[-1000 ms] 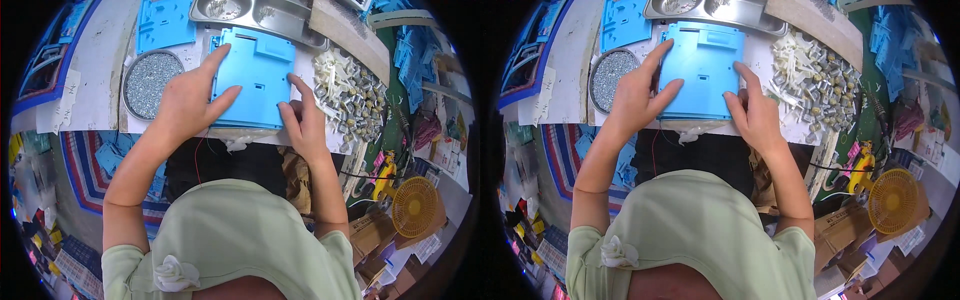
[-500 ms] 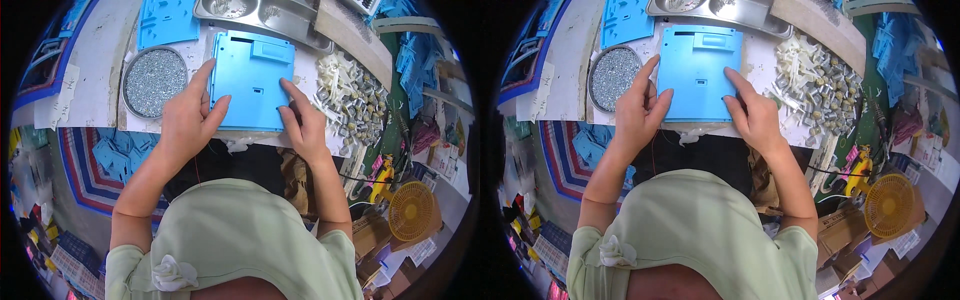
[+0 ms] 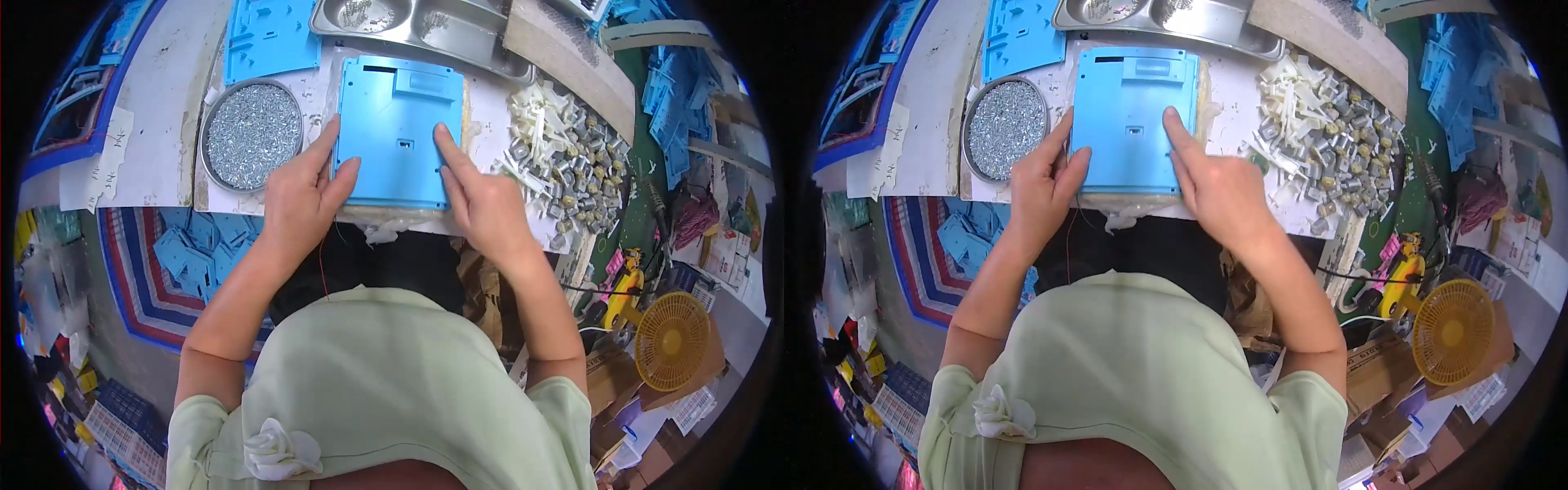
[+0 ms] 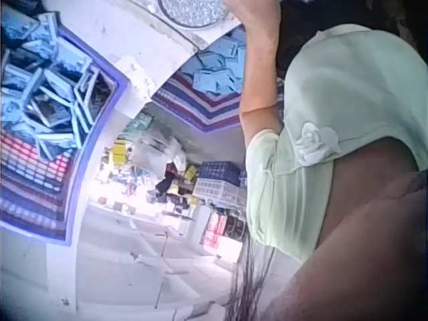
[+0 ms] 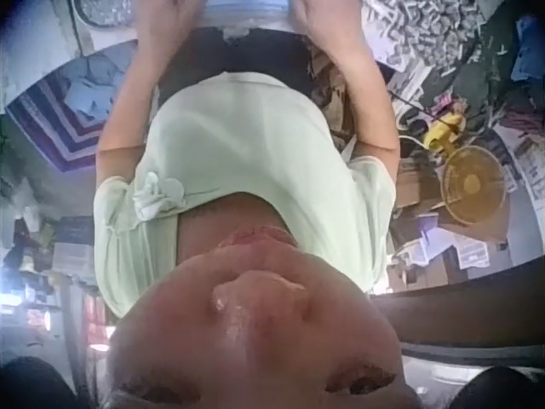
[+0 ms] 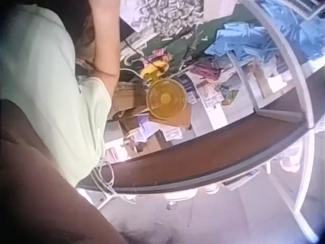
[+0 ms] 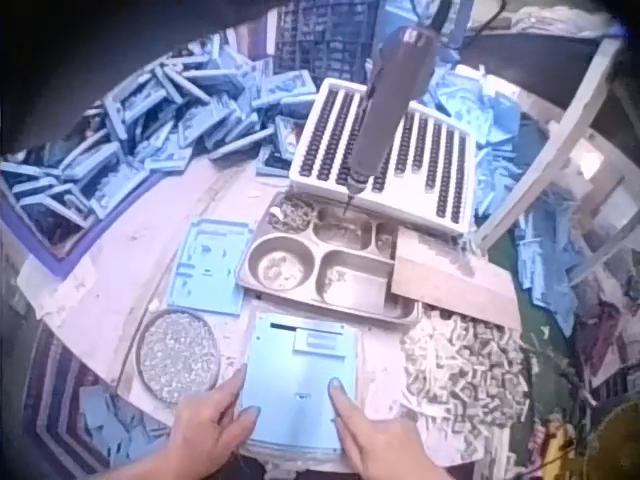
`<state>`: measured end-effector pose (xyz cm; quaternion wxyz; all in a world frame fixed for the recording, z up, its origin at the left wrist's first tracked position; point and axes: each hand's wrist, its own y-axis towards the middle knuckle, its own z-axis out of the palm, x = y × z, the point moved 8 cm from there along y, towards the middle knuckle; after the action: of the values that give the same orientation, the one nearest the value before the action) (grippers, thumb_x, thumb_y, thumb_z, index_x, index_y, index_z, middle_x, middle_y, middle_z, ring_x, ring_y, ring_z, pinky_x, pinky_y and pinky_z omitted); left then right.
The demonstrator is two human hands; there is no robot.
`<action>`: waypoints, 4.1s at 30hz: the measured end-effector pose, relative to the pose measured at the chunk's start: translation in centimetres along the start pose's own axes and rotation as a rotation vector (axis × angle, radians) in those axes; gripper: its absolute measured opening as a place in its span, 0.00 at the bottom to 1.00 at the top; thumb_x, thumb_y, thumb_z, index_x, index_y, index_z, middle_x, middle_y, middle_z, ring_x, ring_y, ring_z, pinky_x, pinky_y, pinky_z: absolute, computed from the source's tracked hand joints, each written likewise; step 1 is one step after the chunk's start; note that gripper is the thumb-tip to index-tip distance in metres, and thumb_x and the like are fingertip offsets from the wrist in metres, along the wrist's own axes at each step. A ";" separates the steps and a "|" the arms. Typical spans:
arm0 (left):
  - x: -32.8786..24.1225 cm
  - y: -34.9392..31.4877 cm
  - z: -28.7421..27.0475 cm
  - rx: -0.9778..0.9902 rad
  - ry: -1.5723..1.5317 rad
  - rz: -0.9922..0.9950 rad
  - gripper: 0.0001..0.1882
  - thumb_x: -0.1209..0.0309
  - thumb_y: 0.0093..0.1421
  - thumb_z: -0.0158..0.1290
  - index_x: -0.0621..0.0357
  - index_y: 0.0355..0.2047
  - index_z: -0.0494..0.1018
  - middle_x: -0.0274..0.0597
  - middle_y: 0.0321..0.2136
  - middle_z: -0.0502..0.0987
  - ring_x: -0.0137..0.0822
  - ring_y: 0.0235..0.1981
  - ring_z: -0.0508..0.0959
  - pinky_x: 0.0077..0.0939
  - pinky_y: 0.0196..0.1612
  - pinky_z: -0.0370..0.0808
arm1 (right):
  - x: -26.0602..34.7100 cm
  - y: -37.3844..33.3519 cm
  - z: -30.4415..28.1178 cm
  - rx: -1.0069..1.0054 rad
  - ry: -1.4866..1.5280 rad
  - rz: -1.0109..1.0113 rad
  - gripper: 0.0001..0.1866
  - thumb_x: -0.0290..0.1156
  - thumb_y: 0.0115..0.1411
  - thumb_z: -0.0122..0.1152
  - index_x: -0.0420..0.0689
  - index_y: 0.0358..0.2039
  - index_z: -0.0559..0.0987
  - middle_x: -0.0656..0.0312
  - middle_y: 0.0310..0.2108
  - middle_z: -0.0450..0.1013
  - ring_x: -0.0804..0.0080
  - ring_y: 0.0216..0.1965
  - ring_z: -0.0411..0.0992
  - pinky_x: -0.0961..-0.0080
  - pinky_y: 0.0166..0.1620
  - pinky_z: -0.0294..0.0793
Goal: Soldering components and assembling a blue plastic electronic device using an electric screwdriver.
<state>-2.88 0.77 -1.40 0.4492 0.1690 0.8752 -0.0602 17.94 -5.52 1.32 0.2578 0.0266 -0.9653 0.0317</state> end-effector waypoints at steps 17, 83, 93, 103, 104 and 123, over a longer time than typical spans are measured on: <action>1.0 -1.3 -1.1 0.397 -0.116 -0.091 0.45 0.73 0.58 0.64 0.45 0.74 0.58 0.29 0.16 0.58 0.22 0.19 0.61 0.20 0.28 0.64 | -0.8 0.4 -0.2 0.103 0.121 -0.011 0.29 0.36 0.66 0.59 0.50 0.68 0.70 0.44 0.20 0.74 0.43 0.25 0.75 0.54 0.33 0.74; -1.9 1.9 -4.5 -0.011 -0.138 0.462 0.23 0.82 0.58 0.52 0.62 0.55 0.73 0.48 0.50 0.77 0.38 0.49 0.79 0.26 0.50 0.75 | 8.4 5.2 -2.8 -0.235 0.071 -0.581 0.22 0.26 0.45 0.73 0.46 0.44 0.79 0.57 0.44 0.77 0.52 0.49 0.72 0.58 0.51 0.73; 3.0 -3.2 0.4 0.220 -0.552 -0.137 0.17 0.80 0.55 0.63 0.61 0.42 0.70 0.34 0.27 0.72 0.22 0.23 0.72 0.18 0.27 0.71 | 9.0 5.4 2.9 -0.021 0.037 -0.724 0.26 0.29 0.43 0.76 0.46 0.44 0.78 0.59 0.49 0.74 0.53 0.60 0.69 0.44 0.62 0.66; 1.3 -2.2 -1.9 0.297 -0.388 -0.033 0.17 0.79 0.58 0.62 0.61 0.47 0.72 0.36 0.32 0.74 0.22 0.25 0.74 0.19 0.28 0.71 | 9.2 6.0 3.1 0.032 0.047 -0.702 0.29 0.30 0.43 0.76 0.46 0.49 0.78 0.57 0.50 0.73 0.51 0.58 0.69 0.46 0.63 0.67; 1.4 -1.5 -3.6 0.171 -0.273 0.002 0.16 0.78 0.57 0.62 0.61 0.45 0.73 0.37 0.32 0.74 0.26 0.26 0.75 0.22 0.30 0.72 | 9.1 5.9 2.8 0.006 0.087 -0.689 0.31 0.30 0.43 0.76 0.46 0.51 0.77 0.56 0.50 0.73 0.50 0.58 0.69 0.47 0.62 0.68; 4.5 1.2 -9.5 -0.141 0.375 0.297 0.05 0.72 0.57 0.61 0.59 0.31 0.77 0.44 0.30 0.77 0.49 0.36 0.77 0.44 0.41 0.70 | 15.7 14.2 7.6 0.071 -0.360 -0.798 0.04 0.29 0.50 0.66 0.46 0.26 0.85 0.61 0.32 0.80 0.58 0.44 0.74 0.61 0.46 0.71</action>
<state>-12.18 5.48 0.60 0.2937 0.2720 0.9109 0.1002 -0.33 7.55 1.94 0.0763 0.4113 -0.9073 -0.0423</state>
